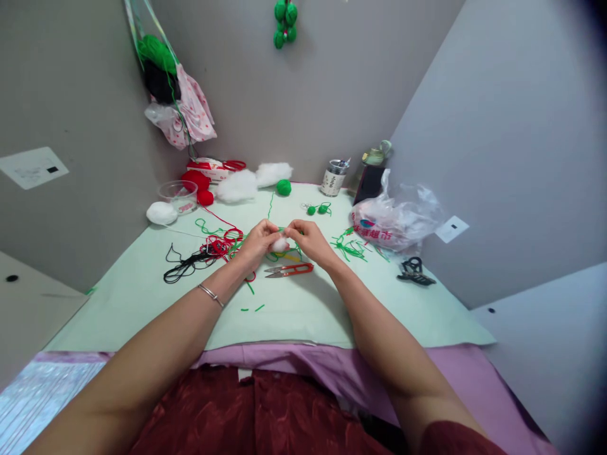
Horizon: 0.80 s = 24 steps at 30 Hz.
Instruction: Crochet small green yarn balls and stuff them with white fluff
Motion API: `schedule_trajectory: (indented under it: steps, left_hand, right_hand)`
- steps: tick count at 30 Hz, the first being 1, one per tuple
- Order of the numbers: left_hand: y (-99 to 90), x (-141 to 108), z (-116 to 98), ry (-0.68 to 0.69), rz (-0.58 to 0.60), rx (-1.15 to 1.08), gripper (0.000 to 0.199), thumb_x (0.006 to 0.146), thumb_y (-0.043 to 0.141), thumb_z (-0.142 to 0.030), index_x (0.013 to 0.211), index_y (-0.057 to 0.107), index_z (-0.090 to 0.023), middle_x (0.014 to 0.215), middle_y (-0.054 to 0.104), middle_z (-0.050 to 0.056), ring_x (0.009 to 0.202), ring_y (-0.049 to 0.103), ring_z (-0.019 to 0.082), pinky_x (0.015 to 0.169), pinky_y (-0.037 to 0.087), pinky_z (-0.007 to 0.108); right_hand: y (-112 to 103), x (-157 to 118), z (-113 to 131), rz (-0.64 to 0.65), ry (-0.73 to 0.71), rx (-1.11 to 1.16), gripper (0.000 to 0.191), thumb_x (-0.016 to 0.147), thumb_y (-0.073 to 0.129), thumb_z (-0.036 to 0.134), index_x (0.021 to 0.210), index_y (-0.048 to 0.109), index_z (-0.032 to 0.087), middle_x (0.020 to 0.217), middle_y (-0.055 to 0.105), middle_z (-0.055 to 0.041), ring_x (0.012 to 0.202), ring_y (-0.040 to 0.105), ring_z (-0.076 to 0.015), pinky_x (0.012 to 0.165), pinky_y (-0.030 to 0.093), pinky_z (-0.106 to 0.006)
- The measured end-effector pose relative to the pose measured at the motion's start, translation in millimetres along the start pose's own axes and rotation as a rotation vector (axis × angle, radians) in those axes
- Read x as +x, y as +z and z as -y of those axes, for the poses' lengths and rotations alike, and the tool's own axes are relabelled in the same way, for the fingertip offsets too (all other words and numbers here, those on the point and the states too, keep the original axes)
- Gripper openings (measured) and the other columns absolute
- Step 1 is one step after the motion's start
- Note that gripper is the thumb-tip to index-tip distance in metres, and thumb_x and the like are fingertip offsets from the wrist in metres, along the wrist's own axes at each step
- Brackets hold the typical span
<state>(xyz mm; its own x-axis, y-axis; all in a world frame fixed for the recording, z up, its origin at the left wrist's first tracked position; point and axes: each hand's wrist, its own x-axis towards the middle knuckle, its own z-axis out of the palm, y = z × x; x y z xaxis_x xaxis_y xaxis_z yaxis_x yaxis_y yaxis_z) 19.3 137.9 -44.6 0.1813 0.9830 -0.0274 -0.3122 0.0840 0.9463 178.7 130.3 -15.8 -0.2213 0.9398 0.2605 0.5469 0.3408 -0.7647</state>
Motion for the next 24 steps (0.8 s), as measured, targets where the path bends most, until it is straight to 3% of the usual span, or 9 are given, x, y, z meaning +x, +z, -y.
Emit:
schedule_trajectory:
  steps: [4, 8, 10, 12, 14, 19, 24]
  left_hand:
    - [-3.7, 5, 7, -0.005, -0.099, 0.068, 0.015, 0.091, 0.072, -0.023, 0.099, 0.064, -0.014, 0.087, 0.067, 0.0, 0.07, 0.064, 0.012, 0.063, 0.056, 0.026]
    - [-4.5, 4, 7, -0.067, -0.085, 0.069, 0.032, 0.098, 0.064, -0.035, 0.122, 0.064, -0.015, 0.115, 0.068, 0.009, 0.093, 0.069, 0.019, 0.078, 0.061, 0.037]
    - [-3.4, 1, 5, -0.087, -0.054, 0.038, 0.027, 0.098, 0.064, -0.033, 0.117, 0.065, -0.014, 0.107, 0.069, 0.007, 0.085, 0.068, 0.017, 0.073, 0.06, 0.034]
    - [-1.3, -2, 0, -0.082, -0.016, -0.01, 0.014, 0.097, 0.064, -0.028, 0.099, 0.063, -0.014, 0.088, 0.066, 0.001, 0.071, 0.065, 0.013, 0.066, 0.059, 0.029]
    - [1.3, -5, -5, -0.065, 0.028, -0.063, 0.016, 0.096, 0.061, -0.024, 0.084, 0.055, -0.016, 0.074, 0.061, -0.003, 0.061, 0.062, 0.01, 0.063, 0.06, 0.027]
    - [5.5, -9, -13, -0.052, 0.138, -0.116, 0.021, 0.088, 0.069, -0.024, 0.08, 0.051, -0.018, 0.077, 0.068, 0.0, 0.067, 0.07, 0.012, 0.072, 0.063, 0.028]
    - [3.1, -7, -9, -0.045, 0.138, -0.069, 0.029, 0.077, 0.079, -0.016, 0.078, 0.051, -0.018, 0.073, 0.069, -0.001, 0.066, 0.072, 0.012, 0.072, 0.062, 0.027]
  right_hand:
    - [3, -4, 5, 0.105, -0.063, 0.009, 0.012, 0.076, 0.054, 0.03, 0.076, 0.059, 0.019, 0.066, 0.052, 0.0041, 0.065, 0.044, -0.0136, 0.063, 0.033, -0.027]
    - [6, -4, 5, 0.084, -0.073, -0.01, 0.01, 0.071, 0.059, 0.028, 0.077, 0.057, 0.02, 0.067, 0.051, 0.0054, 0.064, 0.042, -0.0129, 0.063, 0.031, -0.026]
    - [8, -3, 3, 0.033, -0.058, -0.023, 0.01, 0.071, 0.061, 0.028, 0.075, 0.055, 0.021, 0.066, 0.051, 0.0053, 0.065, 0.042, -0.0131, 0.064, 0.031, -0.027]
    - [8, -2, 2, -0.014, -0.037, -0.026, 0.01, 0.071, 0.061, 0.029, 0.072, 0.054, 0.021, 0.064, 0.049, 0.0055, 0.064, 0.042, -0.0131, 0.064, 0.03, -0.027]
    - [8, 0, 0, -0.054, -0.01, -0.017, 0.011, 0.072, 0.061, 0.029, 0.07, 0.054, 0.021, 0.062, 0.049, 0.0055, 0.063, 0.042, -0.013, 0.064, 0.03, -0.027]
    - [4, 4, -6, -0.102, 0.067, 0.049, 0.012, 0.072, 0.058, 0.03, 0.065, 0.054, 0.021, 0.059, 0.051, 0.0047, 0.059, 0.043, -0.0125, 0.06, 0.032, -0.027]
    - [-2, 4, -8, -0.054, 0.071, 0.142, 0.021, 0.075, 0.059, 0.039, 0.067, 0.056, 0.02, 0.06, 0.052, 0.0037, 0.061, 0.043, -0.0129, 0.06, 0.033, -0.026]
